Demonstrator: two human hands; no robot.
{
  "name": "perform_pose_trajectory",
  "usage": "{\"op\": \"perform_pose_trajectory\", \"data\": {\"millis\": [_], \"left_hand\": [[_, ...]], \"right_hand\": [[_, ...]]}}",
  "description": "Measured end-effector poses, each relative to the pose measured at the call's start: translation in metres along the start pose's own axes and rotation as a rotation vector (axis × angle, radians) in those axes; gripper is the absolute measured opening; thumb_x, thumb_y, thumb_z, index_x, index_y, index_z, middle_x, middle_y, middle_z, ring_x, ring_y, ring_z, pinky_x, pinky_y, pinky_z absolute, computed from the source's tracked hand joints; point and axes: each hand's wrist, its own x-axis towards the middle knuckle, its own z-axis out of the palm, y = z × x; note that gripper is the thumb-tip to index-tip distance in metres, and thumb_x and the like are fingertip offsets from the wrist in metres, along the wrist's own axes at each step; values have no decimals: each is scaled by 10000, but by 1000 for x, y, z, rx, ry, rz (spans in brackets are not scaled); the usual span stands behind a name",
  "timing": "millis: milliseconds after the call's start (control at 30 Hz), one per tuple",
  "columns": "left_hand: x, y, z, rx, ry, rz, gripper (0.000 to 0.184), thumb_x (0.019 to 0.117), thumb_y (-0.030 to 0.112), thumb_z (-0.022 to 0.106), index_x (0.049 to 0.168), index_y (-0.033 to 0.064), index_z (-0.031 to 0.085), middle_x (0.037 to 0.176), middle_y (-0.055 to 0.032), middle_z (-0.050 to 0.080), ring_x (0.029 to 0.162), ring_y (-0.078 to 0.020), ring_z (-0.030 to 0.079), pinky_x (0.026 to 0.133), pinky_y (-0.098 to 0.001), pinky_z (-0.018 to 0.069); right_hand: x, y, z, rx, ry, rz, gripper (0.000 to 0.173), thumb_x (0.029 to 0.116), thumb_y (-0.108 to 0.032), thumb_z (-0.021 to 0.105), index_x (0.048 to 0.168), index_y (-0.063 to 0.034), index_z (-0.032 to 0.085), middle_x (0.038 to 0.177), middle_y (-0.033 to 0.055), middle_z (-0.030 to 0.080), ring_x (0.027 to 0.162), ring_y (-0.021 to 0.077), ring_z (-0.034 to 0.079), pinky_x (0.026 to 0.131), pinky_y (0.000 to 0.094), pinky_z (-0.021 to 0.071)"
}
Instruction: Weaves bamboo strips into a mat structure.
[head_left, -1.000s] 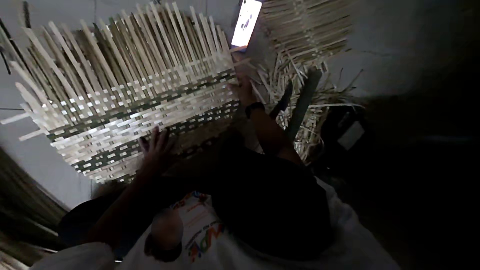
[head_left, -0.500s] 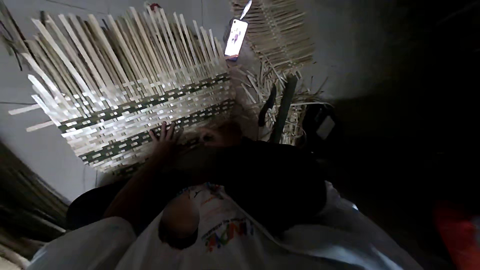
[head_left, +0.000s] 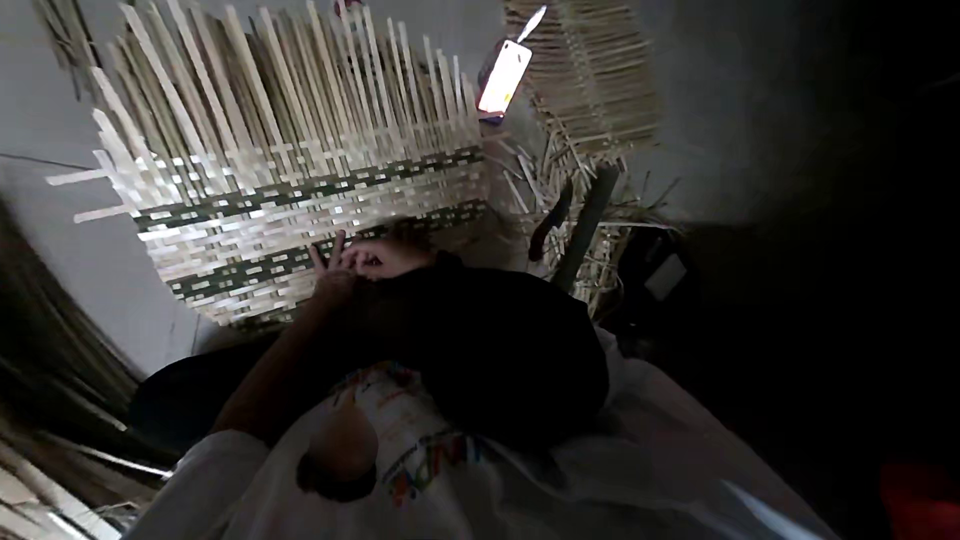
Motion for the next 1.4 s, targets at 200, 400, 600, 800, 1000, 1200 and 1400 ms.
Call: {"op": "perform_pose_trajectory", "data": {"millis": [200,400,600,800,1000,1200,1400], "left_hand": [[-48,-14,-36,-144,377,-148,721,977,543,620,1591,237,400,1699,-168,213,1559,-479,116,1115,-850,47],[-86,-98,-97,-641,738,-914,984,925,337,759,1590,-82,167,1577,-363,307,1475,-478,326,1216,-544,297],[-81,-114,-95,-596,680,-1111,1074,793,427,866,1571,-47,298,1590,-340,303,1474,-525,286,1170,-637,306],[-83,-121,-100,-638,662,-1148,1082,768,347,908,1563,-60,299,1548,-356,352,1436,-514,350,1159,-602,333],[-88,-123,-101,-592,732,-1132,1057,709,316,944,1540,-21,387,1548,-346,338,1417,-491,365,1152,-543,357],[-93,-116,-99,-475,769,-1086,1039,706,342,929,1520,-36,406,1546,-381,309,1442,-512,325,1180,-544,331],[-84,-136,-88,-658,595,-1167,1005,747,357,912,1539,32,385,1589,-348,287,1474,-509,290,1157,-645,311]], "right_hand": [[-47,66,-60,-213,796,420,451,995,-117,627,1415,36,566,1426,268,572,1313,366,581,1111,456,478],[-85,5,-101,177,823,1037,555,1041,-141,607,1512,70,401,1486,293,495,1356,384,512,1135,482,404],[-103,121,-76,63,924,910,609,1005,-308,667,1445,64,470,1382,307,562,1270,409,572,1077,548,458],[-99,116,-91,31,819,977,512,993,-205,695,1386,88,546,1368,319,579,1294,443,549,1092,572,423],[-111,112,-92,256,937,838,459,977,-124,685,1396,5,550,1286,215,636,1079,266,656,947,436,543],[-112,116,-91,275,1151,727,694,895,-76,759,1502,-50,424,1323,235,570,1078,289,636,878,435,582],[-99,156,-95,241,931,859,735,927,-133,753,1542,-14,367,1382,264,580,1210,370,626,1004,521,539]]}}
